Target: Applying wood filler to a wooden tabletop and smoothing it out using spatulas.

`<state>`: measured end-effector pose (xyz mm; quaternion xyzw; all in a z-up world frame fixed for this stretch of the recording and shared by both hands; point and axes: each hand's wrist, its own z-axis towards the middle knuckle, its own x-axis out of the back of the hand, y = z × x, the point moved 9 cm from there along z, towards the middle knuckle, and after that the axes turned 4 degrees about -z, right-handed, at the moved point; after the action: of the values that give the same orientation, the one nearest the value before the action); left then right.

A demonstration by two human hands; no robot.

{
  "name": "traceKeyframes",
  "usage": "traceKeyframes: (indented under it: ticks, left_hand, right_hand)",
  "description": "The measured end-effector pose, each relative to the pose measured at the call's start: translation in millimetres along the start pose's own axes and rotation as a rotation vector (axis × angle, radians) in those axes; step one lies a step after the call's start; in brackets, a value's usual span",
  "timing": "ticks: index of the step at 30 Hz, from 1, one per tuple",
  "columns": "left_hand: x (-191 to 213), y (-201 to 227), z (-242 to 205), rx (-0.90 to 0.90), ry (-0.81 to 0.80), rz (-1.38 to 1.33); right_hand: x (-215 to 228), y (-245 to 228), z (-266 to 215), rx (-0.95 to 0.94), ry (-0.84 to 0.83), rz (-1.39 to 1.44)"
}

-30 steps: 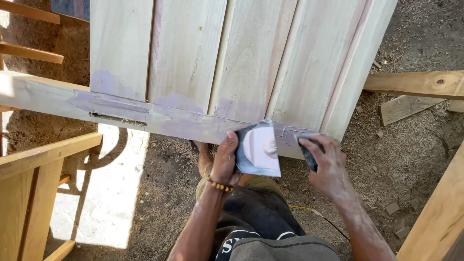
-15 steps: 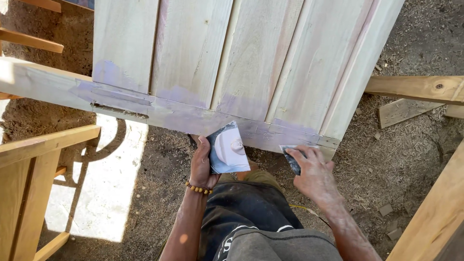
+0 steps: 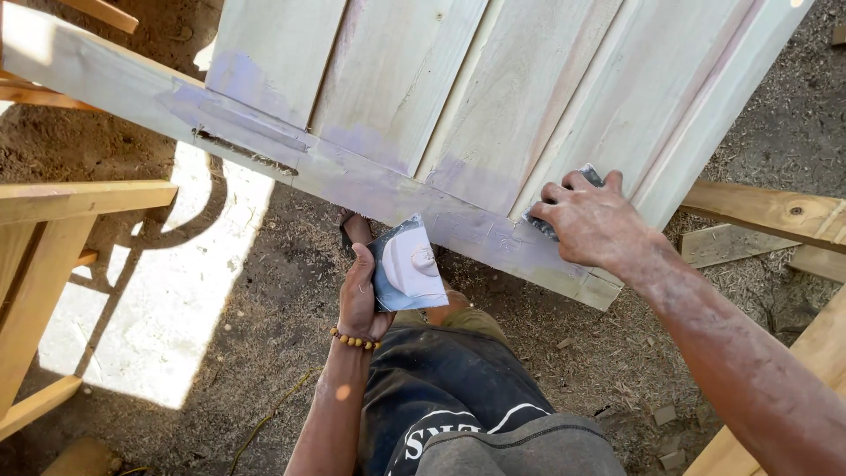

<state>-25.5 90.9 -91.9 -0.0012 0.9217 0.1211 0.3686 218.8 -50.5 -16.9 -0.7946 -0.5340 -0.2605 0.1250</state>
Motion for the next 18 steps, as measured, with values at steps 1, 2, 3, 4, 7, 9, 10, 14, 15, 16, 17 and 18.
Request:
traceKeyframes:
  ticks: [1, 2, 3, 4, 7, 9, 10, 14, 15, 16, 17, 18]
  left_hand:
    - [1, -1, -4, -0.005, 0.013, -0.005]
    - [1, -1, -8, -0.01, 0.027, -0.01]
    - [-2, -1, -12, -0.016, 0.032, -0.019]
    - [-4, 0, -16, -0.038, 0.049, 0.005]
    - [14, -3, -16, -0.097, 0.054, 0.01]
    - [30, -8, -14, -0.128, 0.045, -0.008]
    - [33, -16, -13, -0.066, 0.018, -0.12]
    - [-26, 16, -26, -0.234, -0.078, 0.024]
    - [-32, 18, -26, -0.233, -0.078, 0.021]
    - [-38, 24, -27, -0.282, -0.069, 0.055]
    - [-43, 31, -28, -0.33, -0.06, 0.091]
    - [-39, 28, -25, -0.327, -0.059, 0.09]
  right_hand:
    - [-3, -5, 5, 0.017, -0.073, -0.036]
    - [-6, -9, 10, 0.034, -0.145, -0.072]
    - [-3, -12, 11, 0.041, -0.147, -0.083]
    - [-3, -16, 12, 0.046, -0.173, -0.103]
    - [1, -21, 16, 0.045, -0.205, -0.119]
    - [2, -21, 17, 0.036, -0.216, -0.11]
    - [2, -19, 18, 0.009, -0.22, -0.088]
    - [-1, -13, 20, -0.046, -0.227, -0.017]
    - [0, -15, 19, -0.047, -0.229, -0.019]
    - [0, -17, 19, -0.045, -0.234, -0.018]
    - [0, -19, 18, -0.042, -0.24, -0.015]
    - [2, -20, 17, -0.043, -0.243, -0.015]
